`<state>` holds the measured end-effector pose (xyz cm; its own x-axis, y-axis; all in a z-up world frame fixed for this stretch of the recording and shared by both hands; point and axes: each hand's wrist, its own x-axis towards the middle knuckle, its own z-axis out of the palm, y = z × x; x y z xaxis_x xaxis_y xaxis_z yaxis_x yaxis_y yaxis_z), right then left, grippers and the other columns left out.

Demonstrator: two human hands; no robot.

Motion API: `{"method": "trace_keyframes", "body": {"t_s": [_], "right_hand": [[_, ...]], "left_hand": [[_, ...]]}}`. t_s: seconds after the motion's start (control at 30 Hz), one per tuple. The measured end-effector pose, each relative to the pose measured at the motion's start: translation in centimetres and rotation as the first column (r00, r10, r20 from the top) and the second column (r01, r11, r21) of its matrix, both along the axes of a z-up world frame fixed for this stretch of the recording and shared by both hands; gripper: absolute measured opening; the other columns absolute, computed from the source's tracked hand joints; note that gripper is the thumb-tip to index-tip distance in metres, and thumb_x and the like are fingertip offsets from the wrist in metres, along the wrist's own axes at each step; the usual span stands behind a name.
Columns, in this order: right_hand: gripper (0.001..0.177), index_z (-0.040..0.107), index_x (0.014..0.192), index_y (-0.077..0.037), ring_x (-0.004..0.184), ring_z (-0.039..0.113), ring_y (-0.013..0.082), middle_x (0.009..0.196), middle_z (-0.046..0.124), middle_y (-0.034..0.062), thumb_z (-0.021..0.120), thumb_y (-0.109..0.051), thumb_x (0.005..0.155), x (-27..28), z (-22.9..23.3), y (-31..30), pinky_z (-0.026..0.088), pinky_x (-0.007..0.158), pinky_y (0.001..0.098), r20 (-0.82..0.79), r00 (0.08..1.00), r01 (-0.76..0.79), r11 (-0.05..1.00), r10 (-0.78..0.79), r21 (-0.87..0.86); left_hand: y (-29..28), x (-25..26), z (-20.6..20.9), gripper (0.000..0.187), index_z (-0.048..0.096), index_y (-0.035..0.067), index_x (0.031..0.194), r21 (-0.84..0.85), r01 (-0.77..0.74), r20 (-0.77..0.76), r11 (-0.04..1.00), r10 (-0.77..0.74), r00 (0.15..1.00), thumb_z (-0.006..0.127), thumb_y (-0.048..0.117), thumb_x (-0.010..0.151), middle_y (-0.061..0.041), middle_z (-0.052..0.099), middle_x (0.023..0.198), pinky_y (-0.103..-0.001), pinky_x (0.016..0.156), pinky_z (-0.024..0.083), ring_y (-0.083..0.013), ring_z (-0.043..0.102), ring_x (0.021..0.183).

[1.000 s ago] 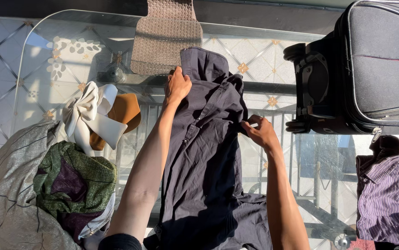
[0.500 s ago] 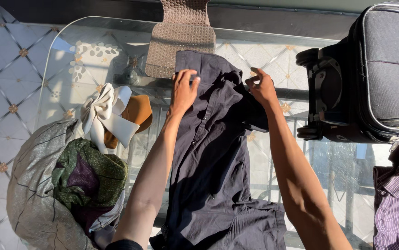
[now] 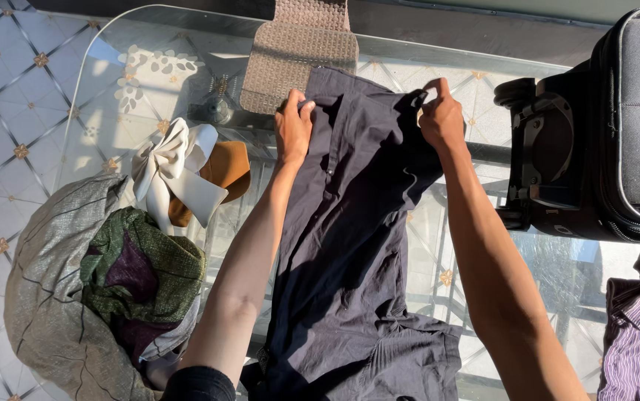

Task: The person folds a purple striped shirt on a glass table, smoothing the fabric and aligning the edges before folding it into a compact square. They then pick up a dark gray shirt, unfold it, and begin folding it in the same manner.

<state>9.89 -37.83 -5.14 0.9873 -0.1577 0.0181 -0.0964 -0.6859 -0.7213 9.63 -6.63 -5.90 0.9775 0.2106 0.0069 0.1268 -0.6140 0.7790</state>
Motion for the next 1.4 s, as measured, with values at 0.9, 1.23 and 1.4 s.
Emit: {"method": "trace_keyframes", "body": {"t_s": [0.9, 1.23, 1.4], "right_hand": [[0.02, 0.057, 0.092, -0.004, 0.075, 0.046, 0.007, 0.081, 0.053, -0.0031, 0.075, -0.011, 0.099, -7.0, 7.0, 3.6, 0.04, 0.068, 0.0242, 0.106, 0.994, -0.028, 0.818, -0.04, 0.575], [0.041, 0.061, 0.101, 0.0, 0.069, 0.054, 0.0146, 0.075, 0.058, 0.0096, 0.081, -0.035, 0.095, 2.3, 1.4, 2.3, 0.043, 0.061, 0.0312, -0.051, 0.996, -0.067, 0.981, 0.078, 0.18], [0.059, 0.063, 0.107, 0.002, 0.07, 0.061, 0.0127, 0.082, 0.065, 0.0074, 0.076, -0.053, 0.092, 1.8, -3.1, -0.8, 0.05, 0.061, 0.0298, -0.036, 0.999, 0.046, 0.963, -0.038, 0.265]], "left_hand": [[-0.8, 2.5, -3.5, 0.019, 0.062, 0.004, 0.106, -0.508, 0.102, 0.1, 0.855, -0.06, 0.993, 0.076, 0.013, 0.098, -0.01, 0.07, 0.094, -0.034, 0.082, 0.052, -0.0183, 0.063, 0.09], [2.5, 9.4, -8.0, 0.028, 0.056, 0.004, 0.116, -0.472, -0.168, -0.011, 0.866, 0.185, 0.983, 0.069, 0.007, 0.092, -0.015, 0.074, 0.109, -0.034, 0.088, 0.056, -0.0224, 0.072, 0.101], [2.5, 9.2, -8.9, 0.029, 0.058, 0.003, 0.115, -0.294, -0.119, -0.038, 0.948, 0.112, 0.993, 0.072, 0.014, 0.092, -0.016, 0.074, 0.109, -0.035, 0.086, 0.057, -0.0249, 0.073, 0.099]]}}
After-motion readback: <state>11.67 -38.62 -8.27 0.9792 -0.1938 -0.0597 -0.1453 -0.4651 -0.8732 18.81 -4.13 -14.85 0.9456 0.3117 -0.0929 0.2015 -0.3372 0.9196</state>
